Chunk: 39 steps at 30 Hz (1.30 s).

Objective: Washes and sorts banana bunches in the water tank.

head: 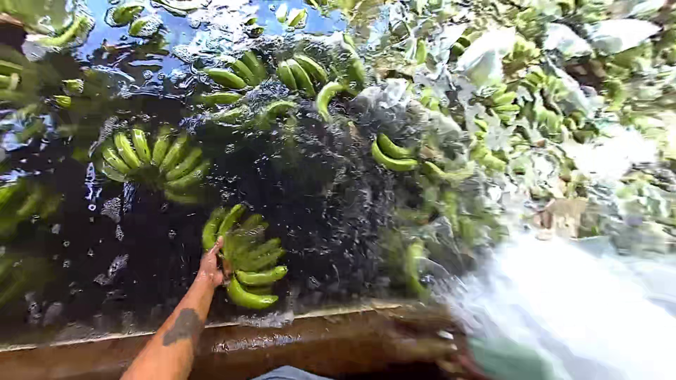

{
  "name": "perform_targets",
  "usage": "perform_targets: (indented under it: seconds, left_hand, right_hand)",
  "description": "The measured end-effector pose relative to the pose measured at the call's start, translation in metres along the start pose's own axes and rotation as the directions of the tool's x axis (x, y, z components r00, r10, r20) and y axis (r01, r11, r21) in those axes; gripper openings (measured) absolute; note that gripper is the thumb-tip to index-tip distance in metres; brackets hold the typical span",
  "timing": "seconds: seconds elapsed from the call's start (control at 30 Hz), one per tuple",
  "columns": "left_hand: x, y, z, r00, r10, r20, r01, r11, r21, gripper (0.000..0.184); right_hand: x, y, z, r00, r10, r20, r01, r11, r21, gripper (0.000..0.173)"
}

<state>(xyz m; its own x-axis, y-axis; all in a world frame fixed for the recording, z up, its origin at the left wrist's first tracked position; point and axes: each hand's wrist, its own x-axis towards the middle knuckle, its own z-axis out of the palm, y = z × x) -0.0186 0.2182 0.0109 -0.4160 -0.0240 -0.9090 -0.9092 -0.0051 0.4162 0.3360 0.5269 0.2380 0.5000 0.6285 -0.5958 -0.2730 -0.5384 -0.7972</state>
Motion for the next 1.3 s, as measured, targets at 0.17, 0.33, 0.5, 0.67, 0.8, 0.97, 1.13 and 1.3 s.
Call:
perform_targets:
  seconds: [0.17, 0.33, 0.5, 0.67, 0.8, 0.97, 1.13, 1.3]
  left_hand:
    - [-0.001, -0.005, 0.021, 0.993, 0.105, 0.062, -0.107, 0.994, 0.036, 0.059]
    - [-0.007, 0.011, 0.036, 0.985, 0.17, -0.001, -0.17, 0.983, 0.072, 0.056]
    - [0.003, -0.003, 0.027, 0.981, 0.097, -0.166, -0.128, 0.975, -0.184, 0.05]
    - [-0.011, -0.034, -0.012, 0.998, 0.052, 0.028, -0.04, 0.945, -0.326, 0.045]
    - [-0.021, -0.035, -0.021, 0.979, -0.082, 0.188, 0.114, 0.979, -0.17, 0.042]
    - [-0.071, -0.054, 0.027, 0.978, -0.097, 0.184, 0.14, 0.961, -0.239, 0.034]
    - [-0.107, -0.054, 0.074, 0.992, -0.088, 0.086, 0.112, 0.934, -0.338, 0.035]
    - [-0.102, -0.063, 0.096, 1.0, -0.023, 0.008, 0.024, 0.921, -0.388, 0.037]
  right_hand:
    - [-0.04, 0.195, 0.093, 0.515, 0.196, 0.835, 0.556, 0.665, -0.499, 0.043]
    - [-0.114, 0.294, 0.185, 0.155, 0.635, 0.757, 0.986, -0.055, -0.155, 0.058]
    - [-0.029, 0.25, 0.235, 0.428, 0.467, 0.774, 0.892, -0.355, -0.28, 0.062]
    - [0.058, 0.156, 0.206, 0.51, 0.527, 0.679, 0.831, -0.506, -0.232, 0.066]
    - [0.005, 0.12, 0.179, 0.596, 0.478, 0.645, 0.768, -0.574, -0.285, 0.074]
    - [-0.052, 0.188, 0.156, 0.457, 0.473, 0.753, 0.887, -0.184, -0.423, 0.046]
    - [-0.069, 0.211, 0.157, 0.576, 0.442, 0.688, 0.817, -0.295, -0.495, 0.047]
    - [-0.081, 0.211, 0.123, 0.465, 0.593, 0.658, 0.754, 0.124, -0.645, 0.041]
